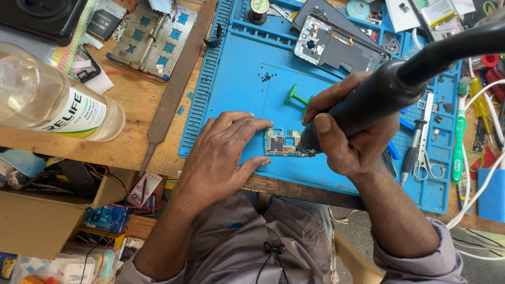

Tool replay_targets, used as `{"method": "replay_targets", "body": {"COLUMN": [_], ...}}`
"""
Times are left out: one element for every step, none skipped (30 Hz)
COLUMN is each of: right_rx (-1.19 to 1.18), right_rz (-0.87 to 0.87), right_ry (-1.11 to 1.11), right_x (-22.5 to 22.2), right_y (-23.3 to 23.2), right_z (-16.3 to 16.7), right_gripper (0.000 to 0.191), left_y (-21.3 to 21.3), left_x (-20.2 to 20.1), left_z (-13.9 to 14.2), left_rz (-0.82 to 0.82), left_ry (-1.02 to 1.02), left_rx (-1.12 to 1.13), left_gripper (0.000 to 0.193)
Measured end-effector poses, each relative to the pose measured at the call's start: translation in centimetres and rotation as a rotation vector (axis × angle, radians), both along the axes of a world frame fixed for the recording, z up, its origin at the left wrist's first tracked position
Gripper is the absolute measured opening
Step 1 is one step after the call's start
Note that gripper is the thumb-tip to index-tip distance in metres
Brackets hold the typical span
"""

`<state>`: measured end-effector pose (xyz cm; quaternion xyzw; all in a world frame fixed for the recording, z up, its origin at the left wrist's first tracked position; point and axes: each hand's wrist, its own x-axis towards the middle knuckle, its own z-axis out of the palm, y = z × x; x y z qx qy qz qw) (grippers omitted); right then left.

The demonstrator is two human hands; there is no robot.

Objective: The person uses wire cutters to remove a small component from a circuit board. They then apply flux with a syringe and use a hot air rework station to heat and remove additional components from the board.

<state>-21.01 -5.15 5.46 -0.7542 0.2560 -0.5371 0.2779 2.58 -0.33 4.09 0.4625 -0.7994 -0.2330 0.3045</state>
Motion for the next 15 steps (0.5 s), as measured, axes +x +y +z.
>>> {"method": "replay_targets", "body": {"right_rx": [-0.002,-0.003,-0.005,-0.007,-0.008,-0.009,-0.008,-0.006,-0.004,-0.002,0.000,0.002,0.003,0.001,-0.001], "right_rz": [-0.006,-0.008,-0.011,-0.010,-0.006,-0.001,0.006,0.005,0.004,-0.004,-0.003,-0.002,0.007,0.010,0.013], "right_ry": [0.006,0.009,0.012,0.013,0.011,0.009,0.003,0.005,0.007,0.016,0.014,0.013,0.000,0.000,0.001], "right_x": [0.00,0.00,-0.01,-0.01,-0.02,0.00,-0.01,0.00,0.01,0.00,0.00,-0.02,-0.02,-0.06,-0.09], "right_y": [0.01,0.00,-0.02,-0.03,-0.04,-0.04,-0.04,-0.02,0.02,0.04,0.07,0.09,0.10,0.12,0.08], "right_z": [0.07,0.15,0.22,0.28,0.31,0.35,0.35,0.37,0.35,0.35,0.33,0.32,0.30,0.31,0.29], "right_gripper": [0.025,0.025,0.025,0.025,0.025,0.026,0.026,0.026,0.026,0.025,0.026,0.026,0.027,0.027,0.027], "left_y": [-0.01,-0.02,-0.02,-0.01,-0.01,-0.02,-0.01,0.02,0.02,0.00,-0.01,0.00,-0.01,-0.01,-0.02], "left_x": [0.00,0.00,-0.02,0.01,0.01,0.01,-0.01,0.02,0.03,0.03,0.00,0.03,0.03,0.02,-0.01], "left_z": [0.01,0.01,0.02,0.03,0.04,0.04,0.04,0.04,0.04,0.03,0.01,0.00,-0.01,-0.03,-0.05], "left_rz": [0.000,-0.001,0.000,-0.001,-0.001,-0.002,-0.001,0.000,0.001,0.000,-0.001,-0.001,-0.002,-0.003,-0.004], "left_ry": [0.001,0.002,0.003,0.004,0.004,0.005,0.006,0.008,0.009,0.010,0.011,0.011,0.010,0.009,0.007], "left_rx": [0.000,0.000,0.000,0.002,0.002,0.003,0.004,0.007,0.007,0.004,0.003,0.002,-0.001,-0.004,-0.006], "left_gripper": [0.057,0.057,0.057,0.057,0.057,0.057,0.057,0.057,0.057,0.057,0.056,0.056,0.056,0.057,0.057]}}
